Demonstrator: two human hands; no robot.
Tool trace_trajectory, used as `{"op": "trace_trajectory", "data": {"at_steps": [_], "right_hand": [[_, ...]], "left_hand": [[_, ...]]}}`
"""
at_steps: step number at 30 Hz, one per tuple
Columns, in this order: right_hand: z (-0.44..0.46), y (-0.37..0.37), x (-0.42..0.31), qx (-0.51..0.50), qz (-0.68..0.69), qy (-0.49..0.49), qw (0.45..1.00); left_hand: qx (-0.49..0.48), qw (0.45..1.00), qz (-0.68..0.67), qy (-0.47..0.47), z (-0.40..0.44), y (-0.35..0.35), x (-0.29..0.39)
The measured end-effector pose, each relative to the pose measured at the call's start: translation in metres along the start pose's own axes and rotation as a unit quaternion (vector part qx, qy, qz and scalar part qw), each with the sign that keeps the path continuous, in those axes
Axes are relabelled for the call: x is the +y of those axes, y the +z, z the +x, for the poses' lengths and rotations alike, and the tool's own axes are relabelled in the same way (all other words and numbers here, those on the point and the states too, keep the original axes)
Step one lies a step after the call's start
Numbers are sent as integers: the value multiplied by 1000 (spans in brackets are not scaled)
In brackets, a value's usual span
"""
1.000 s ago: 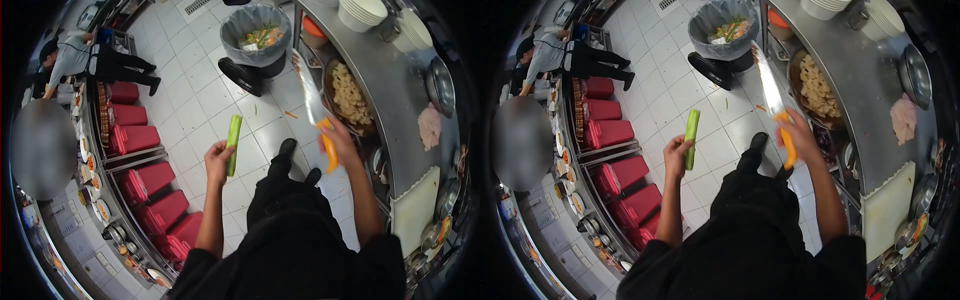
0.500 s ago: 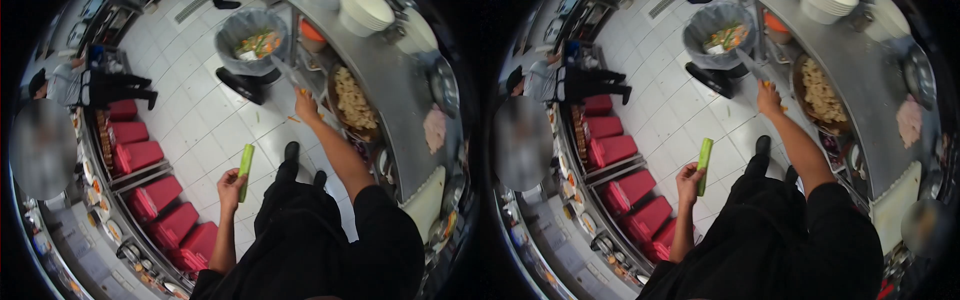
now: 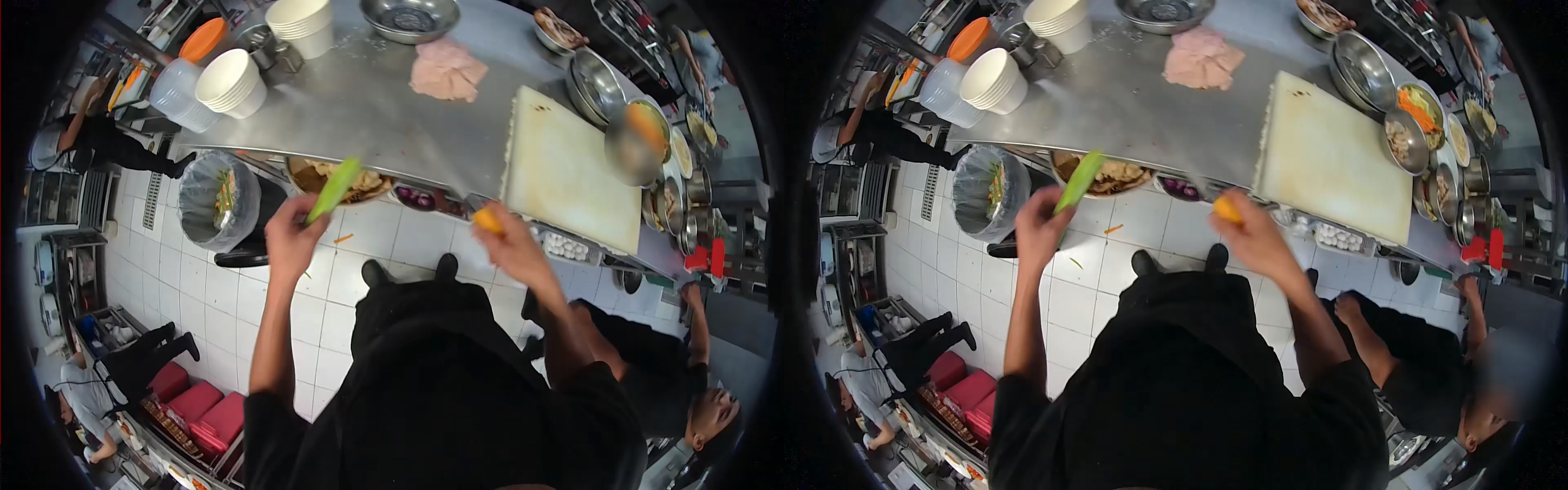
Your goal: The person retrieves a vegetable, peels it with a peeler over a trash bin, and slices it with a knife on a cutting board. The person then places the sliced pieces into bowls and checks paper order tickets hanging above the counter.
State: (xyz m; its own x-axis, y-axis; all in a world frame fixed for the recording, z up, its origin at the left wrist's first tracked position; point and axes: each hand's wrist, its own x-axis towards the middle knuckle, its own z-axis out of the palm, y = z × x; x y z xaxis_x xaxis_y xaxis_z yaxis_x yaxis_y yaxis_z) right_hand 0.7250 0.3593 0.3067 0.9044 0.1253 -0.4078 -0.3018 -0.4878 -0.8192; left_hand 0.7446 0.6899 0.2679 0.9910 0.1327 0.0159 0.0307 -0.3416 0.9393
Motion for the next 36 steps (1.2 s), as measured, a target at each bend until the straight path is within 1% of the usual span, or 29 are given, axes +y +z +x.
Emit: {"op": "trace_trajectory", "data": {"at_steps": [1, 2, 4, 5, 7, 8, 9, 10, 11, 13, 16, 20, 22, 25, 26, 30, 32, 33, 35, 36], "right_hand": [[-15, -25, 1, 43, 0, -14, 999], [-27, -47, 5, 86, 2, -31, 996], [-51, -87, 18, 138, 6, -18, 990], [-61, -102, 32, 136, 10, -16, 990], [-83, -130, 60, 206, -116, -6, 972], [-96, -138, 58, 210, -141, 24, 967], [-106, -145, 66, 210, -139, 30, 967], [-116, -153, 74, 205, -191, 26, 960], [-125, -160, 81, 200, -243, 21, 949], [-138, -169, 96, 202, -253, 17, 946], [-147, -176, 104, 152, -256, 51, 953], [-144, -177, 115, 135, -256, 60, 955], [-141, -176, 124, 138, -277, 46, 950], [-137, -175, 124, 134, -294, 51, 945], [-135, -176, 122, 114, -310, 65, 942], [-122, -172, 136, 99, -346, 45, 932], [-106, -164, 157, 65, -275, 64, 957], [-105, -162, 163, 77, -264, 61, 959], [-108, -162, 159, 84, -191, 57, 976], [-108, -162, 158, 85, -189, 57, 977]], "left_hand": [[-36, 995, 31, 84, 10, 28, 16], [-81, 988, 57, 122, 18, 56, 36], [-171, 958, 112, 203, 33, 113, 74], [-215, 935, 138, 244, 38, 140, 86], [-250, 909, 158, 292, 44, 195, 96], [-256, 909, 157, 289, 48, 218, 96], [-270, 886, 182, 331, 52, 239, 95], [-281, 859, 206, 374, 57, 255, 94], [-284, 859, 204, 374, 60, 267, 93], [-308, 823, 243, 411, 66, 284, 93], [-334, 818, 250, 396, 69, 294, 94], [-344, 804, 261, 408, 73, 298, 92], [-351, 803, 265, 402, 74, 298, 93], [-348, 807, 257, 403, 74, 300, 88], [-347, 807, 259, 400, 74, 299, 86], [-342, 817, 245, 394, 73, 301, 84], [-337, 823, 234, 393, 70, 301, 85], [-328, 833, 229, 382, 67, 301, 86], [-321, 843, 225, 369, 51, 301, 84], [-283, 871, 236, 324, 37, 306, 83]]}}
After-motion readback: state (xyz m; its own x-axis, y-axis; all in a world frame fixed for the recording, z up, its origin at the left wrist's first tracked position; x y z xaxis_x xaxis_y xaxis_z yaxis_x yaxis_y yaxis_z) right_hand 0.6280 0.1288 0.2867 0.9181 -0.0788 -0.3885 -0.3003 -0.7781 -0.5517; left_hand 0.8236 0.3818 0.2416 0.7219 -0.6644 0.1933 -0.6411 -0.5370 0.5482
